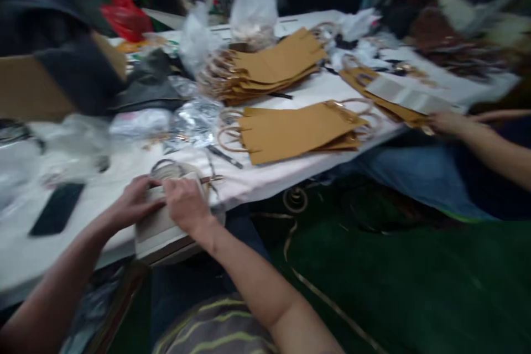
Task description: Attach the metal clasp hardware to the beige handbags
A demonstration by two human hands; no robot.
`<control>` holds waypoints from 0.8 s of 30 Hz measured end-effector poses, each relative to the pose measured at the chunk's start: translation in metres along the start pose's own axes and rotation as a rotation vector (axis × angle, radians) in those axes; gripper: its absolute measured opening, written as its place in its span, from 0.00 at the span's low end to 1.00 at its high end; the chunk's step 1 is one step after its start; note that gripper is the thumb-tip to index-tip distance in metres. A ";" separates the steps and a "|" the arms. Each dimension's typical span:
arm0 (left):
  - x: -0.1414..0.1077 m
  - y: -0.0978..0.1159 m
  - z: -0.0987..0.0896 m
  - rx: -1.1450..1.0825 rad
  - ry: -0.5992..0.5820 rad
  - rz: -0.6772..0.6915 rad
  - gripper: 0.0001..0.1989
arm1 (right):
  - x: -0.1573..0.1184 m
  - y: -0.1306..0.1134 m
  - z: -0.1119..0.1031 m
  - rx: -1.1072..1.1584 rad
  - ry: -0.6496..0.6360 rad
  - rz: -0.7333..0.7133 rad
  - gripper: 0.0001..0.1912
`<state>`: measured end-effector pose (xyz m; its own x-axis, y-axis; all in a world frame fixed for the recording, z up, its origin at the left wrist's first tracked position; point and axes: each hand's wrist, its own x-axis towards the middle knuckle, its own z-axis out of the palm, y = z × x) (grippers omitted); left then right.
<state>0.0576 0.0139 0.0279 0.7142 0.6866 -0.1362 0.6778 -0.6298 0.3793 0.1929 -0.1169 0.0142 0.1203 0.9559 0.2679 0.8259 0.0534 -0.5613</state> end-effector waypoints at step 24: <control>-0.037 -0.038 0.009 -0.271 0.068 -0.041 0.34 | 0.074 0.027 -0.039 0.167 -0.507 -0.065 0.09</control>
<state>0.0068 0.0090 0.0102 0.6673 0.7383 -0.0981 0.6283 -0.4873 0.6065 0.2454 -0.0556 0.0492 -0.2428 0.9666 -0.0821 0.7188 0.1224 -0.6843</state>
